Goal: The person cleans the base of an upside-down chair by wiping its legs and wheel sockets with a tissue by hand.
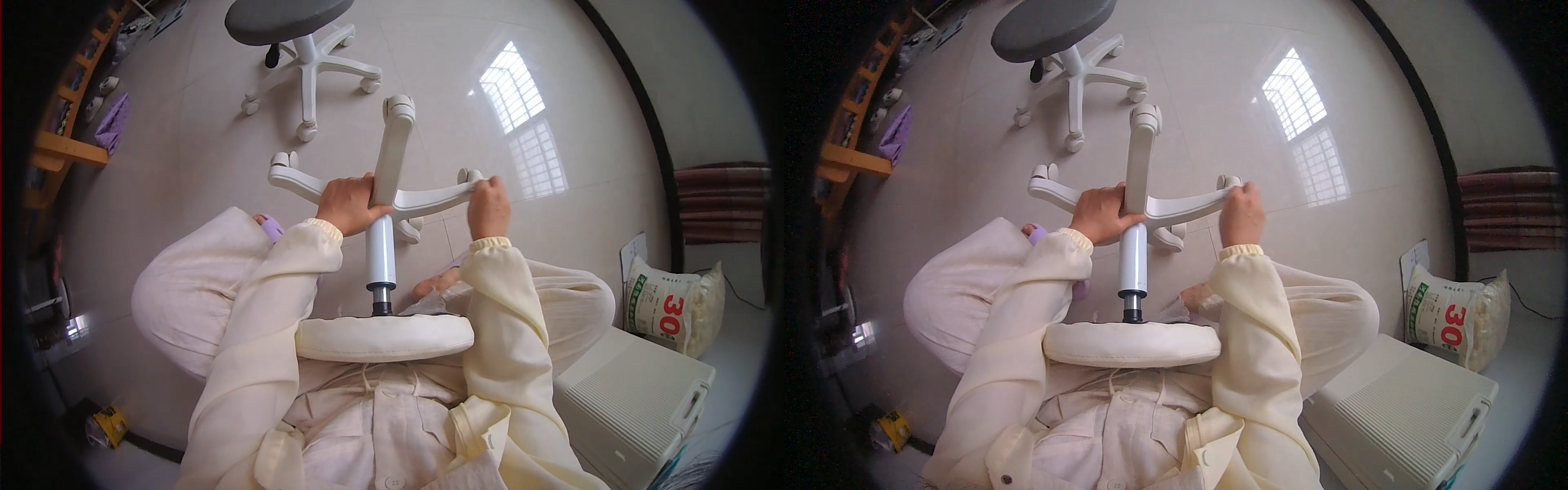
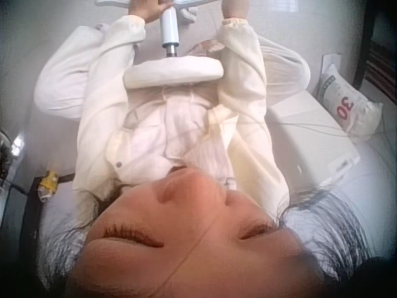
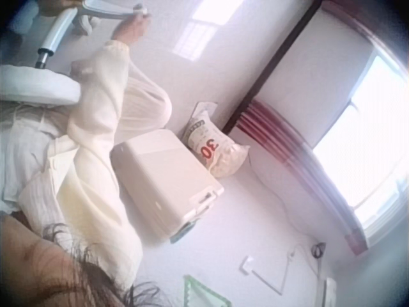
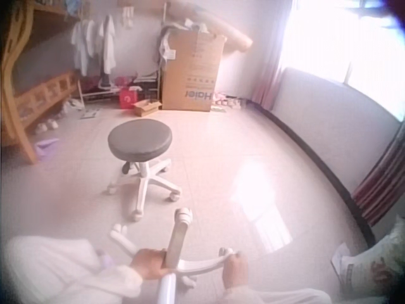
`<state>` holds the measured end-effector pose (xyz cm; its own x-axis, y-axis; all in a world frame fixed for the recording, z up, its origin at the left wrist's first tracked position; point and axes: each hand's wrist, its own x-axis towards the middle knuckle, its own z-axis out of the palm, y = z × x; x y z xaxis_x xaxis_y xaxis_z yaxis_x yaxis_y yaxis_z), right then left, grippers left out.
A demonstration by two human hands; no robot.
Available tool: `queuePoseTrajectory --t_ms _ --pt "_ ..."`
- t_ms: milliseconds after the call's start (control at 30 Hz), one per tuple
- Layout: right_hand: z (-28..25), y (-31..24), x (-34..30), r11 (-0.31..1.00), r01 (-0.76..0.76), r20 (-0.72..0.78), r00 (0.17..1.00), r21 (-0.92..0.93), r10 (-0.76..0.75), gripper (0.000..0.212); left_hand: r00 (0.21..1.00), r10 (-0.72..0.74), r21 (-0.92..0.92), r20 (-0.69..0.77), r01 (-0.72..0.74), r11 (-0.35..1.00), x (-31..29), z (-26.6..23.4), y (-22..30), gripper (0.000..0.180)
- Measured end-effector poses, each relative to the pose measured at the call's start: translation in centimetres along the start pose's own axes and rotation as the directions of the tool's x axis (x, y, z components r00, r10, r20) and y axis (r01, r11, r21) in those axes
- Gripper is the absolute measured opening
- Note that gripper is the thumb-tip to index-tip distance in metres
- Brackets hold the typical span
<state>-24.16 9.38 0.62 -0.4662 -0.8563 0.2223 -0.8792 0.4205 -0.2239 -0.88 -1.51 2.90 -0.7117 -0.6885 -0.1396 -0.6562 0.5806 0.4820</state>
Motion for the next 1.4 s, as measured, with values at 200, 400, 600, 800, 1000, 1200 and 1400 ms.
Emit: queuePoseTrajectory --t_ms 200,400,600,800,1000,1200,1400 --pt "1.6 -3.1 -2.1 0.978 0.183 -0.011 0.983 0.097 -0.183 0.005 1.000 0.011 0.017 -0.016 -0.011 1.000 0.3 0.5 0.0 0.045" --pt "1.6 -3.5 -2.2 0.958 0.207 0.011 0.977 0.200 -0.214 0.005 1.000 0.000 0.014 0.006 0.000 1.000 0.1 -0.1 0.2 0.045" --pt "-0.2 -2.1 -0.5 0.996 -0.079 0.027 0.997 0.030 0.078 0.005 1.000 0.000 -0.003 0.003 0.000 1.000 0.2 0.0 0.0 0.044" --pt "2.2 -6.7 -2.8 0.821 0.244 0.101 0.934 0.516 -0.342 0.009 1.000 -0.007 -0.004 -0.019 0.007 1.000 0.0 -0.2 0.1 0.041" --pt "-2.5 -8.1 1.6 0.652 0.157 -0.199 0.980 0.742 -0.009 0.013 1.000 -0.009 0.008 0.002 0.009 1.000 0.3 -0.1 0.5 0.040" --pt "-4.8 -10.6 5.2 0.638 0.413 -0.371 0.905 0.650 -0.208 0.019 0.997 0.047 -0.077 -0.056 -0.052 0.996 0.4 0.5 -0.2 0.043" --pt "-1.4 -10.1 1.1 0.668 0.621 -0.355 0.783 0.410 -0.510 0.022 1.000 -0.012 -0.004 -0.022 0.012 1.000 0.3 0.0 -0.1 0.043"
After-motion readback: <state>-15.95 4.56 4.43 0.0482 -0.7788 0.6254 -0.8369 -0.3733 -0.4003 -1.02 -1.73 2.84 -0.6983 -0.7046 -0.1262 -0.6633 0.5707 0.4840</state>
